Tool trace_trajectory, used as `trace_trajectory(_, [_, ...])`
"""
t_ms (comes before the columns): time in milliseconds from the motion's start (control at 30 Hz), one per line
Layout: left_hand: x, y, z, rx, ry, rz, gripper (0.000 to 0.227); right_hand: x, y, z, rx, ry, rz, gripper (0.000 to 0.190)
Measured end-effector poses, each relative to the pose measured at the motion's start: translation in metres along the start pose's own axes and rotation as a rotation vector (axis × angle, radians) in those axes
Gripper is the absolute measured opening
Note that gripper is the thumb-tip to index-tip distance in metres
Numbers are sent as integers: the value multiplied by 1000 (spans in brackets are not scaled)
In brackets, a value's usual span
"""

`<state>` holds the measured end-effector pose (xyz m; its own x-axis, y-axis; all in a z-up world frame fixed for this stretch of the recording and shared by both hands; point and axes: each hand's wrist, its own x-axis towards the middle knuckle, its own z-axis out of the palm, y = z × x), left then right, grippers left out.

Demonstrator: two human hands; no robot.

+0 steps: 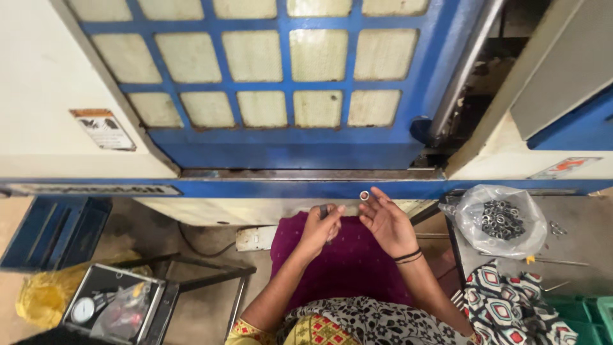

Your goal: The person operates a grinding machine to finish small metal rings. She opens the machine door, places a ring into the grinding wheel, and closes the door. She then uses a metal rod to manually deburr the ring on a cloth before repeating the process with another ring.

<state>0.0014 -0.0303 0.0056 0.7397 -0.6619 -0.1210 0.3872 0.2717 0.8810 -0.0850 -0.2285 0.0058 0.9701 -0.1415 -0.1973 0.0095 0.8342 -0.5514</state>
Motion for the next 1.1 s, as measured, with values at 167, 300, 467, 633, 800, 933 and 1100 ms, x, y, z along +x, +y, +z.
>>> trace_trajectory(167, [17,-8,18,73,-87,43,57,-10,-24,-17,31,7,-110,40])
trace_trajectory(300, [35,-1,42,195,-165,157,62,-20,-47,-30,74,9,-221,40])
trace_trajectory(467, [75,49,80,430,-353,483,66,-36,-79,-25,98,31,-362,53])
trace_trajectory(633, [121,93,133,688,-328,732,71,-52,-117,4,65,33,-481,70])
trace_trajectory(800, [158,106,175,588,-195,865,68,-62,-148,28,55,-17,-586,73])
trace_trajectory(933, [193,102,195,322,-218,762,49,-63,-156,32,30,-23,-605,72])
trace_trajectory(1100, [231,81,192,278,-311,620,61,-57,-147,26,71,-12,-589,70])
